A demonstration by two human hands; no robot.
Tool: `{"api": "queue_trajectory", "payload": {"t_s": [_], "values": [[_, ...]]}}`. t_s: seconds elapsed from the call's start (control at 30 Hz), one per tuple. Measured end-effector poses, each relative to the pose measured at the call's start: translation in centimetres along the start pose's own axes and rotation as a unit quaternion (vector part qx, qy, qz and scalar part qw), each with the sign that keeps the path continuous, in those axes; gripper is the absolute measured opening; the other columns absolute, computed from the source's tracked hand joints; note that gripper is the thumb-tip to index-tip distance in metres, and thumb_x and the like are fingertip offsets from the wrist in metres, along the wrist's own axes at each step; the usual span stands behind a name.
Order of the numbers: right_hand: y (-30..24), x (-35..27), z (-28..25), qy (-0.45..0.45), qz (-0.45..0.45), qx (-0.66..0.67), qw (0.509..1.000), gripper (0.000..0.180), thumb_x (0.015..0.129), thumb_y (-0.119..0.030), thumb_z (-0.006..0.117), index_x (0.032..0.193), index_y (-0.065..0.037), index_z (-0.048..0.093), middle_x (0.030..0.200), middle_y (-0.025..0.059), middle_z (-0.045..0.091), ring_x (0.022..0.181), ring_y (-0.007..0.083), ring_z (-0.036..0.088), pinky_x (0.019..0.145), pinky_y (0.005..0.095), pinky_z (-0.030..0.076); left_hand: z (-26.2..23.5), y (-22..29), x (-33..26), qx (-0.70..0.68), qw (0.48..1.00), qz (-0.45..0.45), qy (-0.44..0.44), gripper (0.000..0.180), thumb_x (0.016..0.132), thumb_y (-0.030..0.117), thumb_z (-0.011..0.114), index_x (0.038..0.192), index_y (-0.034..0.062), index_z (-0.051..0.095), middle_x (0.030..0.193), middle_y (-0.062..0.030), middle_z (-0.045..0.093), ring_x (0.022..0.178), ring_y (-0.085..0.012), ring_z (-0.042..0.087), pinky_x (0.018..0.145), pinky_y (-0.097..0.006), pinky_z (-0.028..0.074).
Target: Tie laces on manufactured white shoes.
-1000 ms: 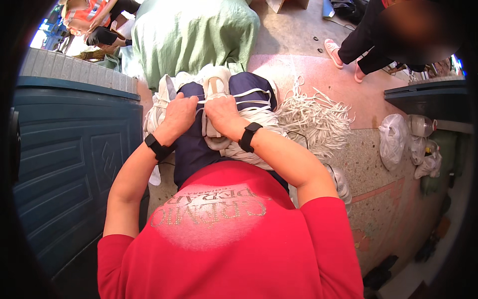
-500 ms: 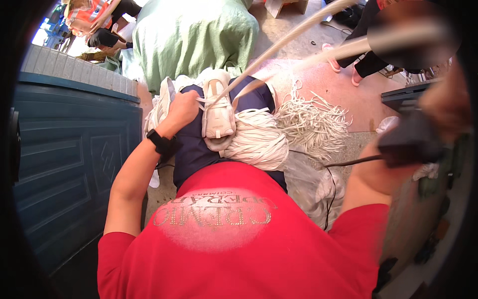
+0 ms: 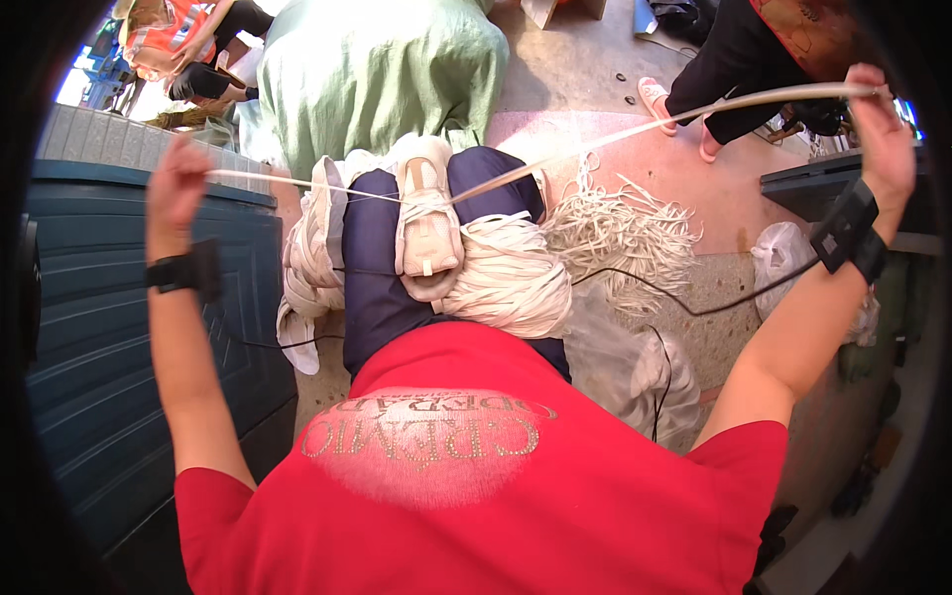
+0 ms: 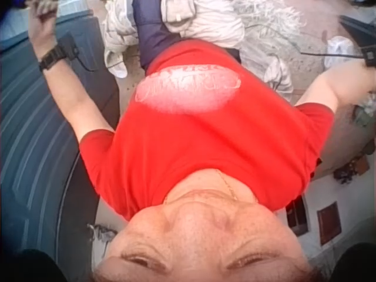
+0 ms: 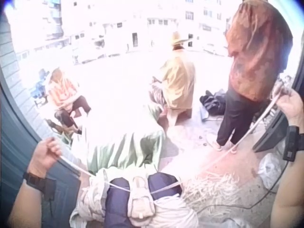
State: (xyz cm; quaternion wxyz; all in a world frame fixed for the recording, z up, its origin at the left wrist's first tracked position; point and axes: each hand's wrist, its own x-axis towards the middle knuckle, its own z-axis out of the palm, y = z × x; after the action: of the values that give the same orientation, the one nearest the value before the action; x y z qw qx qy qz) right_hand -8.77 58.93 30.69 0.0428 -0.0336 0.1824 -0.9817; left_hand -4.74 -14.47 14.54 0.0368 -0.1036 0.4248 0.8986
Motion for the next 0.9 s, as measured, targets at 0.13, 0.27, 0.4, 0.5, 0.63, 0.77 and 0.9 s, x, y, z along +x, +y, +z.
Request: {"api": "queue_trajectory", "payload": {"t_s": [0.13,0.27,0.4,0.5,0.63,0.77,0.9], "values": [[3.3,1.6,-9.8,0.051,0.006,-0.214,0.975,0.014,0.08,-0.005,0.043,0.069,-0.004,0.035,0.067,0.0033,0.029,0.063,0.0153,0.03,0.061,0.0286,0.029,-12.4,14.5,-5.1,-0.003,0.955,0.155,0.254,0.026,0.093,0.015,0.039,0.068,0.0085,0.034,0.053,0.0025,0.021,0.045,-0.0104,0.023,0.044,-0.025,0.022],[20.4,0.2,-11.8,0.038,0.088,-0.621,0.778,0.01,0.084,-0.016,0.051,0.08,-0.008,0.055,0.067,-0.0042,0.047,0.058,0.005,0.04,0.055,0.0195,0.035,-7.7,9.2,-5.7,0.141,0.958,0.041,0.246,0.022,0.092,0.013,0.044,0.07,0.0131,0.038,0.052,0.0054,0.027,0.042,-0.0068,0.025,0.044,-0.023,0.026],[34.1,-5.2,-14.0,-0.157,0.262,-0.681,0.665,0.018,0.086,-0.016,0.053,0.089,-0.002,0.062,0.076,-0.0006,0.057,0.072,0.0087,0.054,0.069,0.0237,0.045,-1.4,-3.0,-3.8,0.199,0.964,-0.163,0.075,0.015,0.088,0.018,0.053,0.075,0.0138,0.046,0.057,0.0069,0.039,0.049,-0.0038,0.039,0.049,-0.023,0.037],[39.5,-6.6,-16.2,-0.274,0.124,-0.815,0.495,0.014,0.081,-0.016,0.051,0.085,-0.006,0.06,0.084,0.0098,0.058,0.082,0.0279,0.054,0.072,0.0367,0.043,4.1,-10.5,-4.4,0.26,0.925,-0.275,0.018,0.014,0.085,0.021,0.057,0.089,0.008,0.057,0.062,0.005,0.045,0.05,-0.0071,0.043,0.048,-0.023,0.038],[42.1,-6.8,-17.2,-0.252,0.011,-0.87,0.423,0.015,0.078,-0.014,0.049,0.078,-0.006,0.062,0.087,0.0096,0.057,0.087,0.0285,0.052,0.071,0.044,0.043,5.3,-17.2,-5.1,0.216,0.915,-0.338,-0.046,0.017,0.088,0.023,0.054,0.089,0.0059,0.057,0.065,0.0035,0.048,0.054,-0.0057,0.045,0.05,-0.022,0.038],[42.7,-7.0,-17.6,-0.207,-0.028,-0.891,0.403,0.012,0.076,-0.013,0.051,0.077,-0.005,0.061,0.087,0.0084,0.055,0.088,0.0265,0.05,0.071,0.0437,0.041,6.1,-19.5,-5.4,0.399,0.871,-0.285,-0.027,0.017,0.086,0.02,0.056,0.087,0.0038,0.06,0.068,0.0029,0.052,0.056,-0.005,0.045,0.051,-0.019,0.037],[43.6,-6.8,-17.2,-0.22,-0.009,-0.896,0.385,0.011,0.074,-0.011,0.052,0.077,-0.005,0.06,0.086,0.0081,0.054,0.088,0.0258,0.05,0.071,0.0427,0.04,4.5,-21.1,-5.9,0.443,0.864,-0.24,-0.013,0.019,0.085,0.018,0.056,0.092,0.002,0.063,0.068,0.0024,0.055,0.058,-0.0035,0.045,0.053,-0.018,0.037]]}}
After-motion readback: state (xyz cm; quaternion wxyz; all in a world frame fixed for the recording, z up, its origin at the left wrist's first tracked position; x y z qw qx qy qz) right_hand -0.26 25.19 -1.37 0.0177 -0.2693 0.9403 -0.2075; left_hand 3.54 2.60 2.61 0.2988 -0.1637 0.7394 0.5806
